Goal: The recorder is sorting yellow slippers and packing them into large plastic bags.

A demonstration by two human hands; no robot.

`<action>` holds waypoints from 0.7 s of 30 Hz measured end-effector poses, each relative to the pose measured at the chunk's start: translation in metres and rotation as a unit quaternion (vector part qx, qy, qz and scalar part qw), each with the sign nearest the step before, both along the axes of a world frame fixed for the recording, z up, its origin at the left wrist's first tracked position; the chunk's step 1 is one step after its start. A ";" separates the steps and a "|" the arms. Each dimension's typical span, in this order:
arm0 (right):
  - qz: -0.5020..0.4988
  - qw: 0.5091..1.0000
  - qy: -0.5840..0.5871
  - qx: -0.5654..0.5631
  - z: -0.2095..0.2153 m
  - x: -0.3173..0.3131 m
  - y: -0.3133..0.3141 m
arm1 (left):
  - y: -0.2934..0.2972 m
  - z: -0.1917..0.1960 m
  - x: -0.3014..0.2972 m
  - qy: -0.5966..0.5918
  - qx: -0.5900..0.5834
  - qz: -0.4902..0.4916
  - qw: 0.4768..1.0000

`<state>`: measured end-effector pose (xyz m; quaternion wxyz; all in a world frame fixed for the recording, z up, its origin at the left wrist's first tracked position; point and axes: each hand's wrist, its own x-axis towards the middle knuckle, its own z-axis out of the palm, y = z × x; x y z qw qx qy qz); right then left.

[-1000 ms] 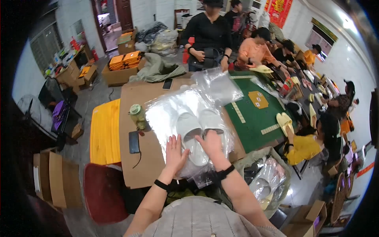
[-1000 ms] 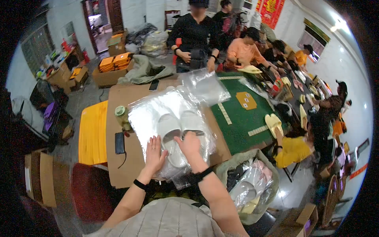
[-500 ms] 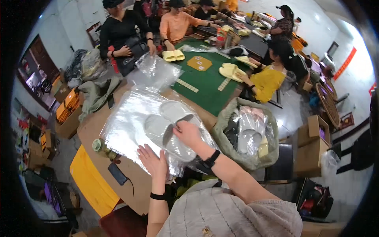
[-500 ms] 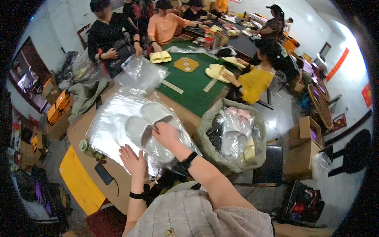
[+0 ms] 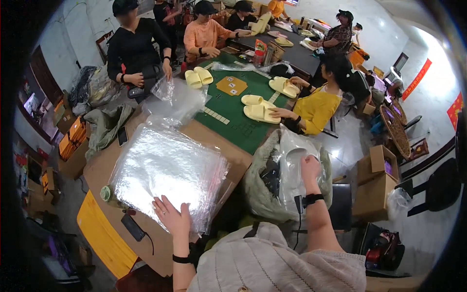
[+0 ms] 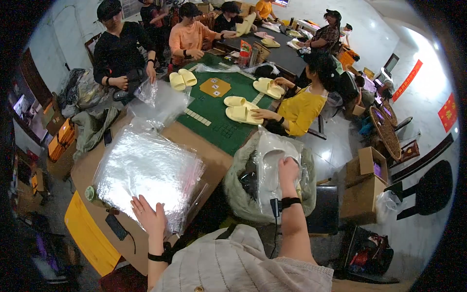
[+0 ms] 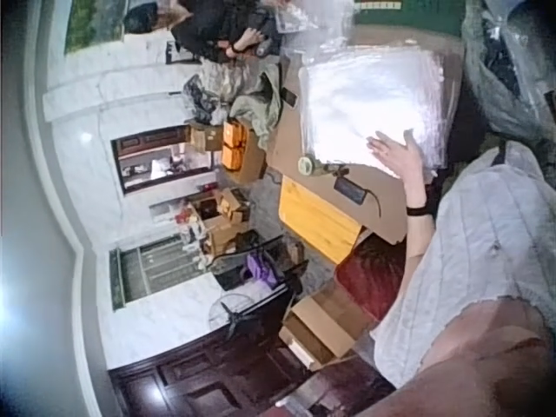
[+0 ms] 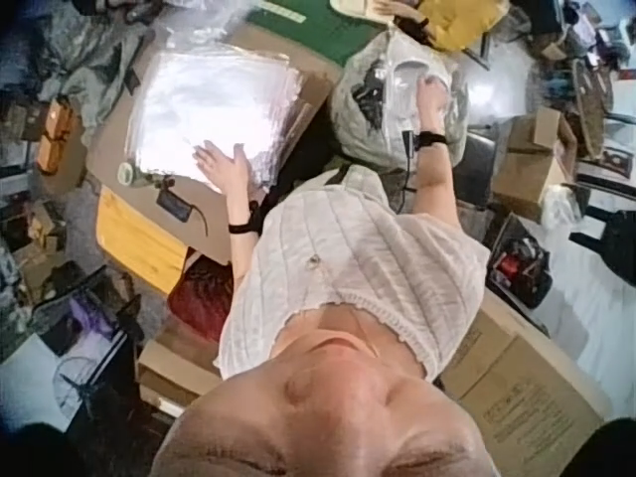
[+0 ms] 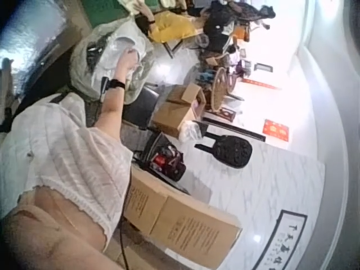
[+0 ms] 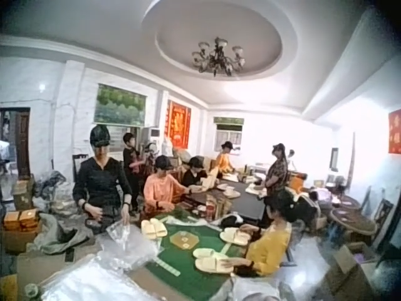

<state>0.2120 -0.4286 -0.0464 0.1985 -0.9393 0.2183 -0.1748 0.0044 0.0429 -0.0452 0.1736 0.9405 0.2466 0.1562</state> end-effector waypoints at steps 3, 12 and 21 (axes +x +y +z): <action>-0.012 0.984 0.163 -0.068 -0.051 0.014 -0.029 | -0.009 0.012 0.011 0.031 -0.033 0.000 0.999; -0.004 0.982 0.188 0.024 -0.106 0.025 -0.004 | -0.011 0.014 0.016 0.047 -0.014 0.017 0.999; 0.040 0.988 0.147 -0.005 -0.127 -0.005 -0.010 | -0.016 0.028 0.004 0.028 0.038 0.024 0.999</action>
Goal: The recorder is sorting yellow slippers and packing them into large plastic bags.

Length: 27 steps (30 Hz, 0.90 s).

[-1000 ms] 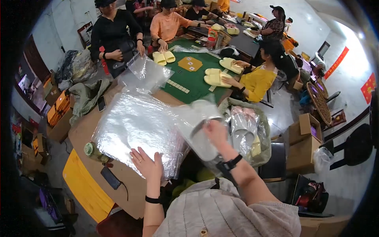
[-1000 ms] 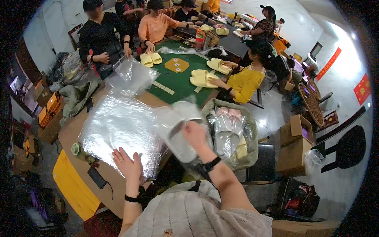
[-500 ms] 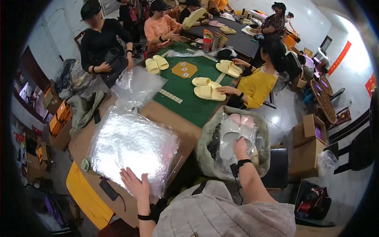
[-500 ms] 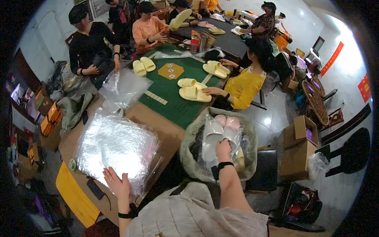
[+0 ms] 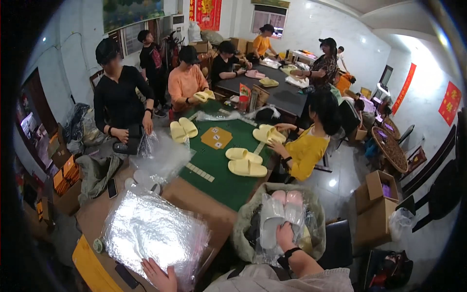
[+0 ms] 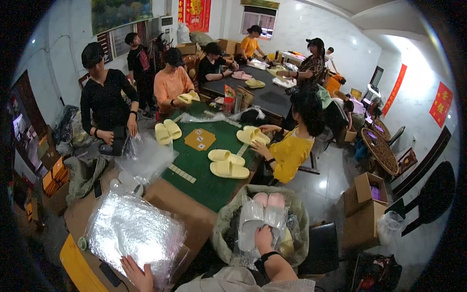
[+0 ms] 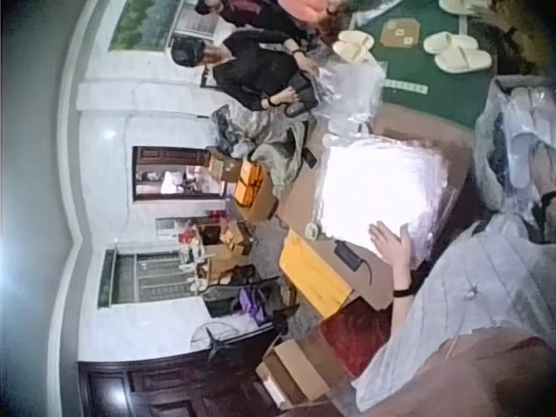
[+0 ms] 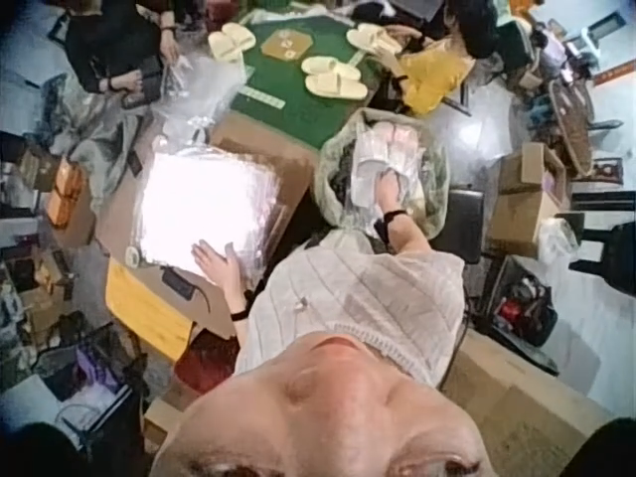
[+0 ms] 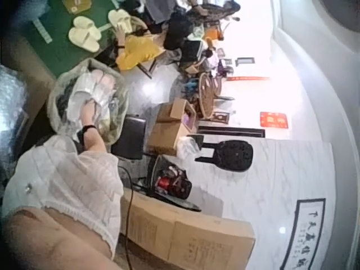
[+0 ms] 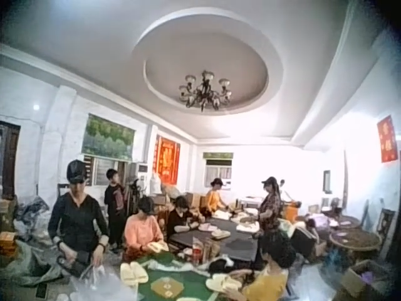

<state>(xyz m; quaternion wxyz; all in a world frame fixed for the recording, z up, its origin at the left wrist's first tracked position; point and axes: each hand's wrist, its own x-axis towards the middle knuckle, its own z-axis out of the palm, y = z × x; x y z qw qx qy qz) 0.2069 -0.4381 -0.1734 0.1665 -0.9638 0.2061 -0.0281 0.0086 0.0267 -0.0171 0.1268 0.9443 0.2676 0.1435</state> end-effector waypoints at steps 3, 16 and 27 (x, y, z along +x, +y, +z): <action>-0.009 0.999 -0.007 -0.030 -0.013 -0.005 -0.010 | -0.001 0.008 0.002 0.037 -0.057 -0.011 0.998; 0.133 0.970 0.184 -0.082 0.116 0.025 -0.008 | 0.007 -0.011 0.007 0.040 -0.054 -0.010 0.998; 0.274 0.956 0.066 0.080 0.095 0.219 0.066 | 0.007 -0.013 0.009 0.033 -0.026 -0.009 0.999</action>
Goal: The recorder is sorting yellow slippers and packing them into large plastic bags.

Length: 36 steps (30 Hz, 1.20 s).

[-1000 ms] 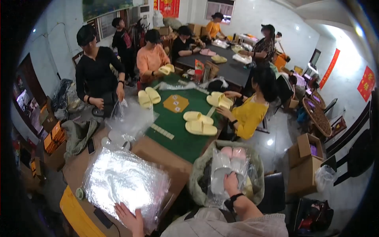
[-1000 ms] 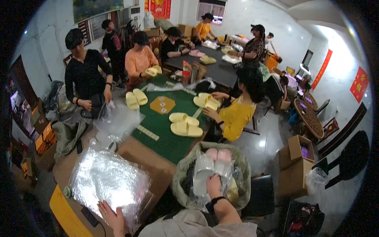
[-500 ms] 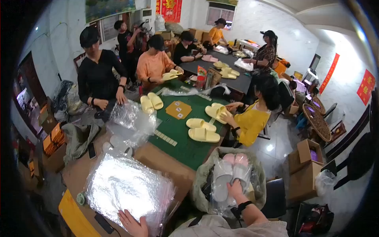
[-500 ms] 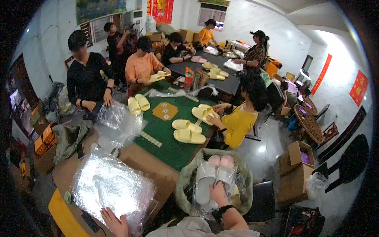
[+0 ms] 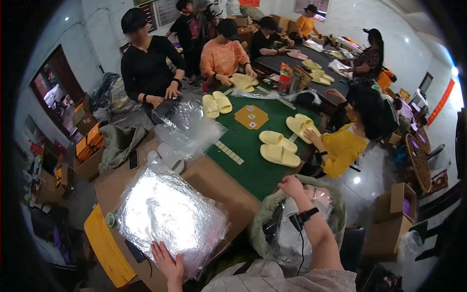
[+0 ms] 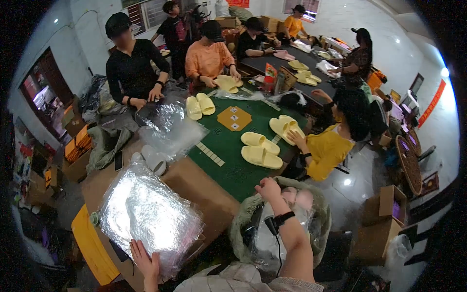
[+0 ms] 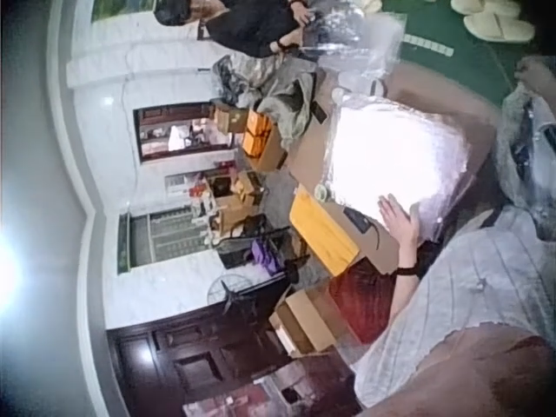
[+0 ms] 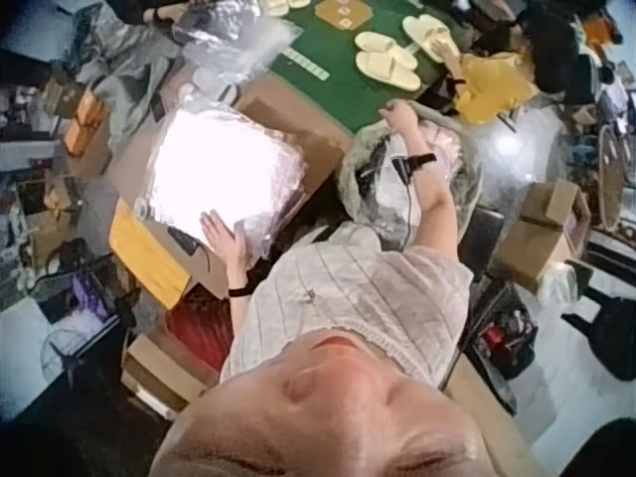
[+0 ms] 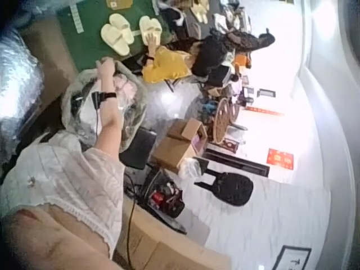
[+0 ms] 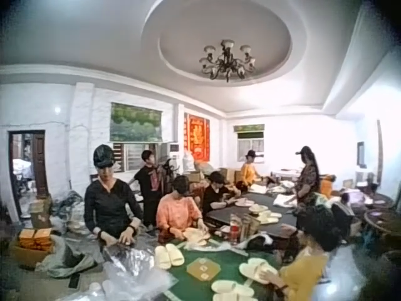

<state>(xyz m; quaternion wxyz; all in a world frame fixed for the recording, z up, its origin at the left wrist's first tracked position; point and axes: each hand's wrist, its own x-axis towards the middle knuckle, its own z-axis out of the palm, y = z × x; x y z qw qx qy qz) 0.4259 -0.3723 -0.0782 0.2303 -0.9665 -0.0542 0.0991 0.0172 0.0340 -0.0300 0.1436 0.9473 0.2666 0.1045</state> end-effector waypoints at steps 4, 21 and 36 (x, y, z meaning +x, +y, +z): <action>-0.035 0.997 0.044 0.058 -0.059 0.072 0.005 | 0.000 0.003 0.002 0.010 0.008 0.018 1.000; -0.030 0.973 0.117 0.197 -0.163 0.104 0.075 | -0.005 0.010 0.007 0.047 0.016 0.020 0.999; 0.089 0.991 -0.088 0.052 -0.130 0.033 0.122 | -0.005 0.005 0.008 0.020 0.016 0.005 1.000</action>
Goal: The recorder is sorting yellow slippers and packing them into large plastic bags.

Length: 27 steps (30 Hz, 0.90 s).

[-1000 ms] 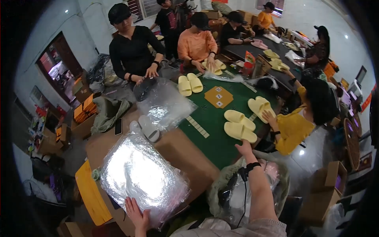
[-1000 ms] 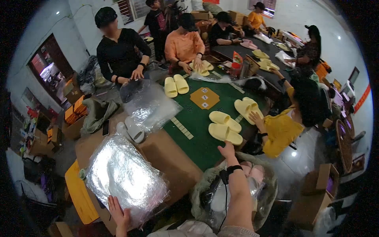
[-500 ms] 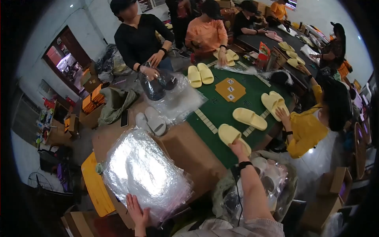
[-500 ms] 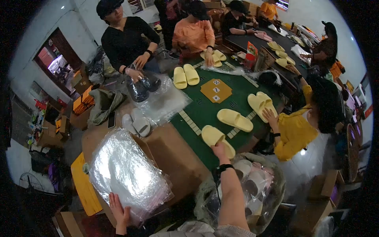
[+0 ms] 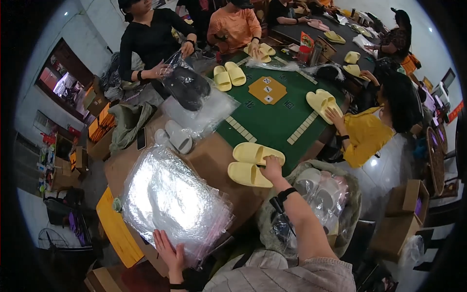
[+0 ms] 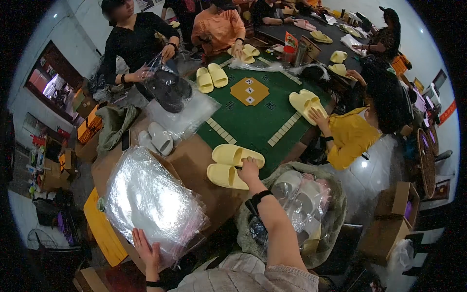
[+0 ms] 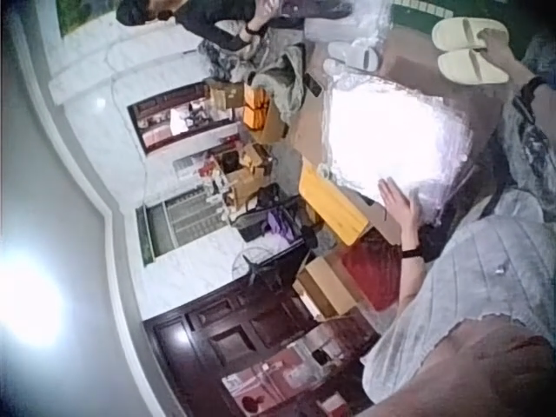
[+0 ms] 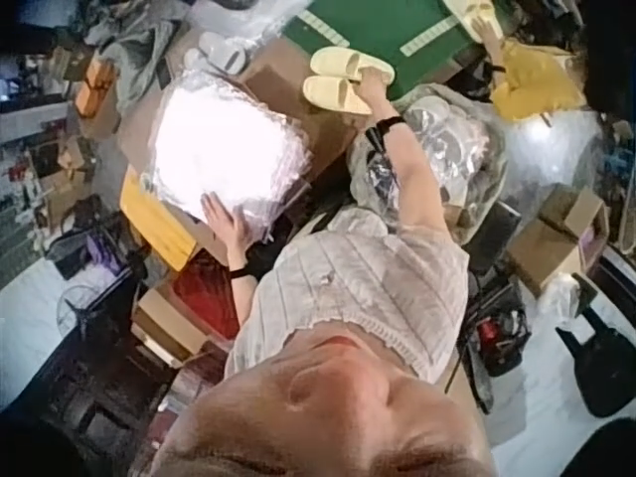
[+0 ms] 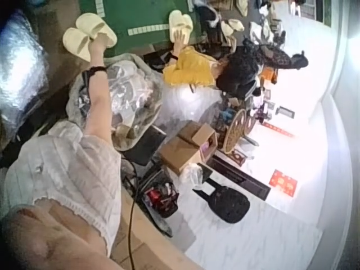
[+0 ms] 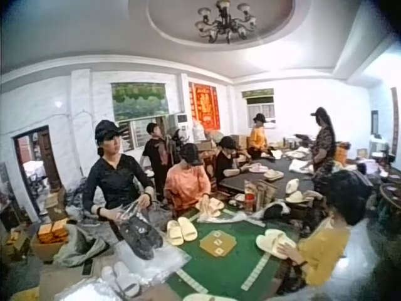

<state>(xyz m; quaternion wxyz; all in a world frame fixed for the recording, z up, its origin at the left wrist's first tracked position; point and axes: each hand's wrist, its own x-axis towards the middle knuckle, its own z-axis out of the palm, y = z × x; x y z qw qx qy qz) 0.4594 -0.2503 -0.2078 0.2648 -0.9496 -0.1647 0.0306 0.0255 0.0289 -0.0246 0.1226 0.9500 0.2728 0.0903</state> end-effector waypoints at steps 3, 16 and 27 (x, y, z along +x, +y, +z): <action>0.039 0.997 0.024 -0.065 -0.006 0.004 0.018 | 0.002 0.002 -0.004 -0.001 -0.004 0.001 1.000; 0.006 0.999 -0.038 -0.030 -0.011 -0.076 0.060 | -0.009 0.014 -0.009 -0.054 0.076 -0.003 0.996; -0.027 0.876 -0.040 0.479 0.193 -0.155 0.091 | 0.002 -0.003 -0.015 -0.039 -0.026 0.007 0.999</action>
